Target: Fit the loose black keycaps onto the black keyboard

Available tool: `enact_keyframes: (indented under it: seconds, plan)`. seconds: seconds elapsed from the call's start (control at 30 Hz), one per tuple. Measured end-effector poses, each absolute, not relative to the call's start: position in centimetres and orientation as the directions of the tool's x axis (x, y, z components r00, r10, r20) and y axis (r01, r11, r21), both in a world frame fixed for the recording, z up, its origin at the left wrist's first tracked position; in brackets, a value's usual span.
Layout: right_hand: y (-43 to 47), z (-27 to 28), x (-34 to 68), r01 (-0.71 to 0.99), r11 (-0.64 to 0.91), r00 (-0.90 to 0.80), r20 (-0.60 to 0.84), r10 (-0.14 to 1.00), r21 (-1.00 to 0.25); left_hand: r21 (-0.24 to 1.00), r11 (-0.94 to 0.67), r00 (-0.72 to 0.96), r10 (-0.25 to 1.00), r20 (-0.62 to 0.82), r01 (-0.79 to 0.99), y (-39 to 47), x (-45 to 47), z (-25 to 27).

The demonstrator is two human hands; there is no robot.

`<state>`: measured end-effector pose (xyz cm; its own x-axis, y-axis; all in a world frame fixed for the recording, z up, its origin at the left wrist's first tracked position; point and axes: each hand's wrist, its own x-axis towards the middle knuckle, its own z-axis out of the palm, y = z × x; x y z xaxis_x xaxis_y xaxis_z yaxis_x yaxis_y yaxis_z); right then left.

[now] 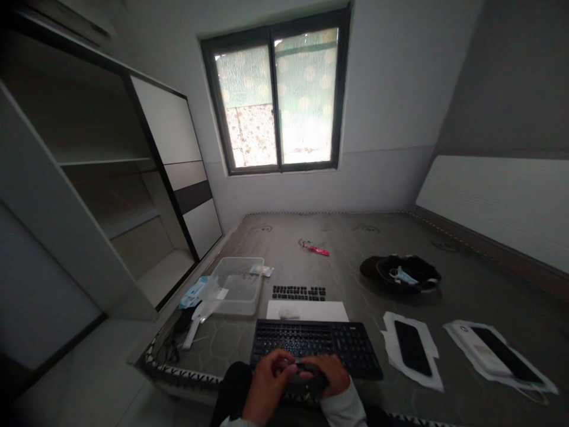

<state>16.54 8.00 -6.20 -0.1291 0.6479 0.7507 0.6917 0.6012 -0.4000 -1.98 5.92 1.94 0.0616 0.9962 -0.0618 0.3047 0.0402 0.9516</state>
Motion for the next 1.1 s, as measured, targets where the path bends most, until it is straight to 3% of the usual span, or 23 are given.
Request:
enact_keyframes:
  seconds: [0.2, 0.4, 0.7, 0.93, 1.1]
  plan:
    - [7.7, -6.0, 17.2, 0.688, 0.54, -0.081, 0.688, 0.721, -0.485, 0.925, -0.063, 0.133, 0.991, 0.014, 0.374, 5.7, -2.3, 2.9]
    - [8.1, -5.5, 18.1, 0.668, 0.553, -0.154, 0.635, 0.757, -0.498, 0.856, -0.232, 0.154, 0.972, 0.18, 0.462, 5.9, -2.2, 3.0]
    - [8.5, -3.8, 17.9, 0.578, 0.503, -0.104, 0.554, 0.826, -0.642, 0.845, -0.258, 0.127, 0.966, 0.224, 0.469, 6.7, -2.1, 2.6]
    - [9.5, -4.6, 17.0, 0.474, 0.215, 0.048, 0.269, 0.962, -0.854, 0.842, -0.239, 0.143, 0.971, 0.194, 0.483, 7.9, -2.2, 0.6]
    - [10.9, -4.8, 16.8, 0.456, 0.094, -0.003, 0.104, 0.995, -0.885, 0.859, -0.231, 0.186, 0.969, 0.162, 0.457, 9.2, -2.1, -1.1]
